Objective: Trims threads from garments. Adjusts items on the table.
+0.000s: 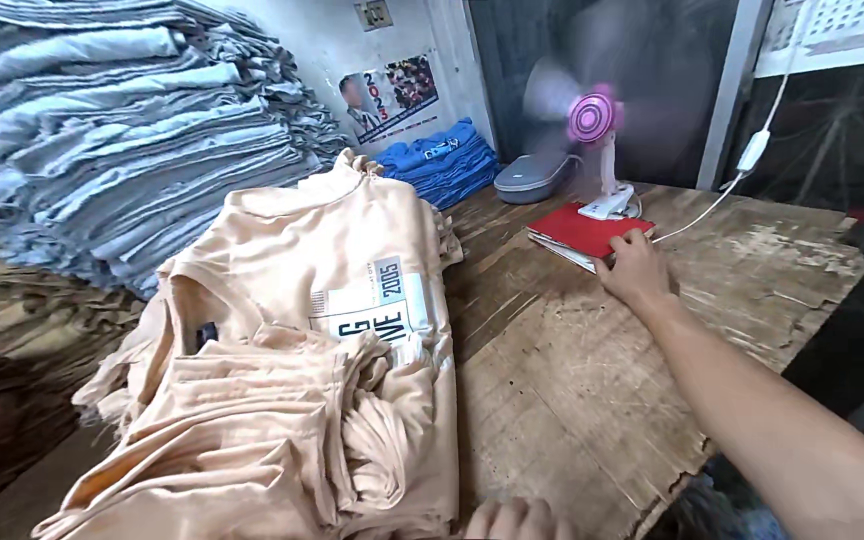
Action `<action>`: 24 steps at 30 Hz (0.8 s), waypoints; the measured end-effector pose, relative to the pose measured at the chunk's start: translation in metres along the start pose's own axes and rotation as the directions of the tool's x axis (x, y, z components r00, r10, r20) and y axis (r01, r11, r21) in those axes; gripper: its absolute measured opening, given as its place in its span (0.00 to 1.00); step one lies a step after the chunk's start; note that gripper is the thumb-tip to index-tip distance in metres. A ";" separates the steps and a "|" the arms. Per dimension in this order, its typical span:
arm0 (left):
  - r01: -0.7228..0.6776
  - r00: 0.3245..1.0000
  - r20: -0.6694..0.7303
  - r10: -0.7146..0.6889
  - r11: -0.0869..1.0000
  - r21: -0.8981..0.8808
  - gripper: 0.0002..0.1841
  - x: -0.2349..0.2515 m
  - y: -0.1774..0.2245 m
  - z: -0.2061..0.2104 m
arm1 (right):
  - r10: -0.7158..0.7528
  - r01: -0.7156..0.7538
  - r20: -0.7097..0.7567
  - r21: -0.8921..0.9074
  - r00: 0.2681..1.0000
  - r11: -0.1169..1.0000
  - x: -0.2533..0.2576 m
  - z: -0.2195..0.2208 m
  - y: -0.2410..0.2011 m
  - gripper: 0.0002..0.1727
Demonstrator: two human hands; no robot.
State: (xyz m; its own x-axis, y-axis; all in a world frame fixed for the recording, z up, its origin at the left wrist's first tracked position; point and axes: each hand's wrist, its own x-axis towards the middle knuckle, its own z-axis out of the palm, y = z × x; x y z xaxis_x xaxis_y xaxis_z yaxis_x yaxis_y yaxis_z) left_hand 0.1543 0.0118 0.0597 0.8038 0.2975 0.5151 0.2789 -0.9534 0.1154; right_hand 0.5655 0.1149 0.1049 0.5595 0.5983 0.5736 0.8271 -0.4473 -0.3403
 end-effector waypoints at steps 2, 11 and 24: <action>-0.152 0.983 0.114 0.142 0.985 0.085 0.10 0.040 -0.003 0.017 | -0.003 0.005 -0.040 0.045 0.999 0.999 0.000 0.002 -0.001 0.18; 0.058 0.997 0.049 -0.052 0.989 -0.139 0.21 0.237 -0.051 0.096 | 0.023 0.028 -0.266 0.188 0.964 0.982 0.002 -0.001 0.008 0.14; 0.214 0.977 0.037 -0.211 0.972 -0.094 0.18 0.363 -0.082 0.149 | 0.041 0.034 -0.293 0.246 0.955 0.969 0.003 0.002 0.006 0.12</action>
State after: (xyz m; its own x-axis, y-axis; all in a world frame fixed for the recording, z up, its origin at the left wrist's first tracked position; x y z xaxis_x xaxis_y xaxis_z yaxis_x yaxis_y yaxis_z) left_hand 0.5015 0.2052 0.1103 0.7459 0.4937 0.4471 0.3933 -0.8682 0.3026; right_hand 0.5721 0.1156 0.1039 0.5529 0.3586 0.7522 0.8332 -0.2498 -0.4934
